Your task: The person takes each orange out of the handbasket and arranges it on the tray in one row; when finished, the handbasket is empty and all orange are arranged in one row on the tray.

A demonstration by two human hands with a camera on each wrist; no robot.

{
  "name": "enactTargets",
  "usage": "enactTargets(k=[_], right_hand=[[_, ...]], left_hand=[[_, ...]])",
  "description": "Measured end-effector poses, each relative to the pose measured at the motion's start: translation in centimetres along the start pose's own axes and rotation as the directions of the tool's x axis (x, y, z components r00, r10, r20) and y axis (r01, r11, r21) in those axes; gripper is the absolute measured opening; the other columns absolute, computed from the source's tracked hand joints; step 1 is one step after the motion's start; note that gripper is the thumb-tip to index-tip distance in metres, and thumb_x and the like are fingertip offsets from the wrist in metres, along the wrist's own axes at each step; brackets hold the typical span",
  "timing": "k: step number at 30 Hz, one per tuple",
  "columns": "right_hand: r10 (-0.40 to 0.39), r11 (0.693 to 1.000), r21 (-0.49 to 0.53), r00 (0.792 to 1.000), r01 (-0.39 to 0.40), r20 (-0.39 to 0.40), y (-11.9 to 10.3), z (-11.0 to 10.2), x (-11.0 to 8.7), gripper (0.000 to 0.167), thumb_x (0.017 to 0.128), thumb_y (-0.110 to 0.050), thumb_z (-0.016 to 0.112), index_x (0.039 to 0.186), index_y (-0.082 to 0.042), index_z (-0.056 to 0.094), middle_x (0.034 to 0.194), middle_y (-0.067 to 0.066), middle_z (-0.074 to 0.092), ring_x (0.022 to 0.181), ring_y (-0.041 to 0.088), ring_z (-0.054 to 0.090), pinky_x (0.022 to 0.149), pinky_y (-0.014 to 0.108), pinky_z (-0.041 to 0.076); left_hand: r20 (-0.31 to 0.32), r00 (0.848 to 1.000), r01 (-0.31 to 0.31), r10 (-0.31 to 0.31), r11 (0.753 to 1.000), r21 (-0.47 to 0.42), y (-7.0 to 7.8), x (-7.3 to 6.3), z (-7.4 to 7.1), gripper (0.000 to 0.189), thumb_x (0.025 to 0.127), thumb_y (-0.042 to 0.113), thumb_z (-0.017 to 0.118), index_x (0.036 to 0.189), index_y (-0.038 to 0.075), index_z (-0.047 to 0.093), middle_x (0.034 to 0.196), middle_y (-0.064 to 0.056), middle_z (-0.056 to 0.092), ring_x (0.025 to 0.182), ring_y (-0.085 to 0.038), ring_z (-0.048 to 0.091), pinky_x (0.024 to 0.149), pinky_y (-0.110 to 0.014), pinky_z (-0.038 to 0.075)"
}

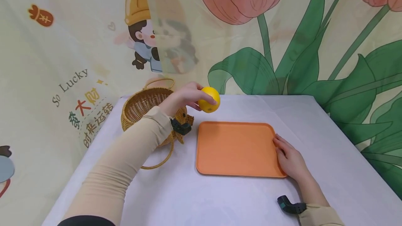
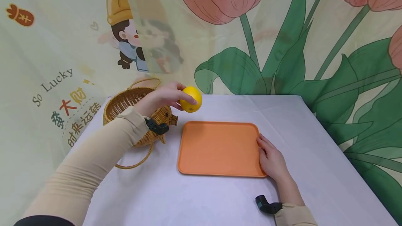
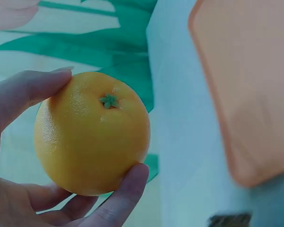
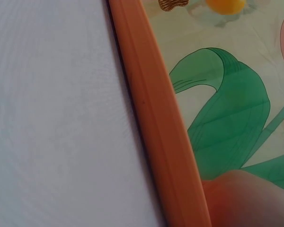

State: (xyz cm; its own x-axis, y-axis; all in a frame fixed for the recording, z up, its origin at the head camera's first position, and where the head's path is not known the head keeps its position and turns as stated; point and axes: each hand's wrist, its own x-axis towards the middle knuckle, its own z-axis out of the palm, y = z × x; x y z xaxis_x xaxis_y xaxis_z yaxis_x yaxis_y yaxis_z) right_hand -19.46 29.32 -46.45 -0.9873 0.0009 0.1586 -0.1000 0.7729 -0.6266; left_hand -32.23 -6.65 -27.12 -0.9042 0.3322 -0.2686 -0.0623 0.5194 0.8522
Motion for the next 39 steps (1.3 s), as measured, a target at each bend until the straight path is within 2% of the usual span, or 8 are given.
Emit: enactTargets(k=[4,8,15,21,25,30,39], right_hand=[[-0.004,1.000,-0.011,1.000,0.004,-0.009,0.0,-0.1,0.1,0.044,0.107,-0.005,0.048,0.150,0.006,0.045,0.160,0.020,0.036,0.145,0.045,0.033,0.111,0.063,0.033],[-0.017,1.000,-0.017,1.000,0.017,-0.018,0.1,-0.1,0.2,0.044,0.107,-0.005,0.048,0.149,0.007,0.045,0.160,0.021,0.037,0.145,0.046,0.033,0.110,0.064,0.033],[-0.026,0.999,-0.024,0.999,0.025,-0.025,0.1,-0.3,0.3,0.044,0.106,-0.005,0.048,0.149,0.006,0.046,0.160,0.020,0.037,0.145,0.045,0.034,0.110,0.064,0.033],[-0.032,0.999,-0.025,0.999,0.032,-0.026,0.2,-0.4,0.3,0.044,0.106,-0.005,0.048,0.148,0.007,0.046,0.159,0.021,0.038,0.144,0.046,0.034,0.110,0.064,0.033],[-0.040,0.999,-0.029,0.999,0.039,-0.031,0.3,-0.6,0.3,0.044,0.106,-0.004,0.048,0.148,0.008,0.046,0.158,0.022,0.038,0.143,0.047,0.035,0.110,0.064,0.033],[-0.026,0.999,-0.020,0.999,0.025,-0.023,0.2,-0.6,0.3,0.044,0.106,-0.004,0.048,0.148,0.007,0.046,0.159,0.021,0.037,0.144,0.046,0.033,0.111,0.064,0.032],[-0.014,1.000,0.001,1.000,0.014,-0.002,0.0,-0.1,-0.1,0.044,0.106,-0.005,0.048,0.149,0.007,0.046,0.160,0.020,0.038,0.145,0.045,0.033,0.112,0.062,0.032]], left_hand=[[0.035,0.999,0.008,-0.008,1.000,-0.020,-0.5,0.7,2.2,0.051,0.078,0.025,0.089,0.114,-0.001,0.063,0.111,-0.015,0.063,0.087,-0.026,0.067,0.082,-0.042,0.061],[0.046,0.998,0.037,-0.035,0.998,-0.051,-1.5,1.4,3.9,0.057,0.076,0.023,0.090,0.115,-0.002,0.056,0.111,-0.015,0.061,0.085,-0.026,0.066,0.081,-0.042,0.061],[0.023,0.999,0.042,-0.042,0.999,-0.009,-3.1,2.2,5.7,0.056,0.075,0.025,0.090,0.112,-0.002,0.056,0.109,-0.015,0.059,0.083,-0.024,0.061,0.089,-0.050,0.058],[-0.002,0.998,0.060,-0.060,0.997,0.038,-4.2,2.8,7.0,0.059,0.074,0.025,0.090,0.114,-0.001,0.054,0.110,-0.014,0.056,0.084,-0.024,0.062,0.086,-0.047,0.059],[-0.003,0.999,0.048,-0.048,0.997,0.057,-4.3,3.1,7.7,0.059,0.074,0.025,0.090,0.114,-0.001,0.055,0.110,-0.013,0.057,0.089,-0.025,0.060,0.083,-0.044,0.060],[0.017,1.000,0.015,-0.016,0.998,0.062,-4.1,3.6,8.8,0.056,0.073,0.026,0.090,0.110,0.000,0.057,0.106,-0.012,0.058,0.086,-0.024,0.060,0.083,-0.046,0.059],[0.021,1.000,0.011,-0.012,0.999,0.034,-3.8,4.5,11.8,0.054,0.073,0.027,0.091,0.107,0.003,0.057,0.104,-0.010,0.058,0.083,-0.023,0.060,0.083,-0.048,0.059]])
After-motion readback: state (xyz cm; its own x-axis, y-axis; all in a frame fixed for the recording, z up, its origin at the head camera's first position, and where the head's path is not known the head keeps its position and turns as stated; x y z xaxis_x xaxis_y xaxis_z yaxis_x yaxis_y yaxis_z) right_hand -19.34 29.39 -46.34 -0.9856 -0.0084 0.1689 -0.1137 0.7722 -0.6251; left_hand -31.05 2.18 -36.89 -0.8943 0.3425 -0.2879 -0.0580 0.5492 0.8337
